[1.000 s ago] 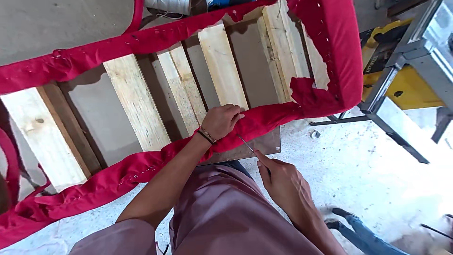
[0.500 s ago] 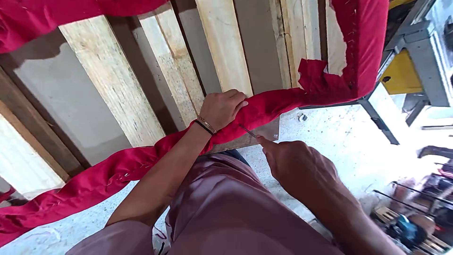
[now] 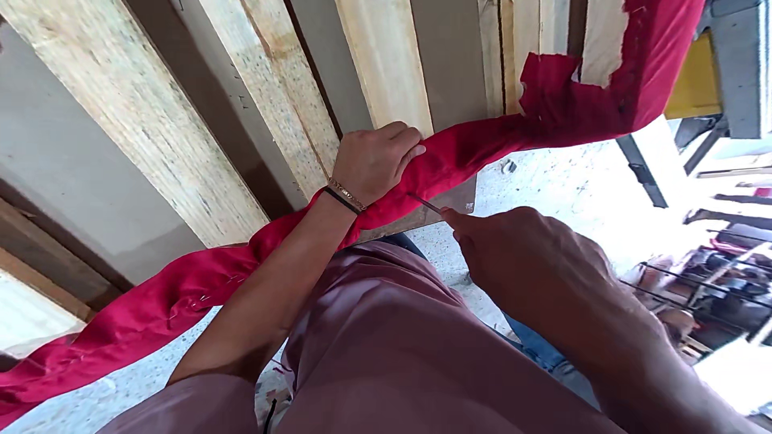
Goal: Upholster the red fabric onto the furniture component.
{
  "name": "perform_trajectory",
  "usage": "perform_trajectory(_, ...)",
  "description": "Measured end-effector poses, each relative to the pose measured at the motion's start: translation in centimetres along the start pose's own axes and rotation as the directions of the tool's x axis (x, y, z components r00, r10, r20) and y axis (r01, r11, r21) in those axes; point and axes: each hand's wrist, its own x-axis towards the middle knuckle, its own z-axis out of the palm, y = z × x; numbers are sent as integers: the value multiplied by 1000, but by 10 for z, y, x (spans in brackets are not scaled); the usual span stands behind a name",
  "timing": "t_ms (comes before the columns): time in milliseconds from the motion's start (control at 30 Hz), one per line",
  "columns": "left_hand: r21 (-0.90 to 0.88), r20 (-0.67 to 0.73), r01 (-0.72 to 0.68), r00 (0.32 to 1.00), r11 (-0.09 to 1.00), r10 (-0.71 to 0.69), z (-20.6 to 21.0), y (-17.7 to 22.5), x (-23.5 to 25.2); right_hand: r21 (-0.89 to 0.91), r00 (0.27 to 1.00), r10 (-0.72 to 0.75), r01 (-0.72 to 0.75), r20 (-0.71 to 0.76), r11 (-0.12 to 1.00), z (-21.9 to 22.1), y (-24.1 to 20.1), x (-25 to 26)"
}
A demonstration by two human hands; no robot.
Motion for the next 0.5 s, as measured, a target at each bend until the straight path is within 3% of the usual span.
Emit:
perform_trajectory(167, -26, -7, 11, 1000, 1000, -12, 3, 1, -2, 10, 998, -5, 5, -55, 1000, 7, -13, -3)
perform_trajectory(300, -26, -54, 34, 998, 999, -35, 8, 1, -1, 222, 998, 12, 1, -59, 975, 38, -1, -1)
perform_trajectory(367, -25, -51, 48, 997, 999, -49, 8, 5, -3, 320, 990, 18, 29, -141, 947, 60, 5, -4)
perform_trajectory(500, -22, -83, 39, 996, 999, -40, 10, 4, -1, 128, 960, 20, 16, -278, 992, 93, -6, -8)
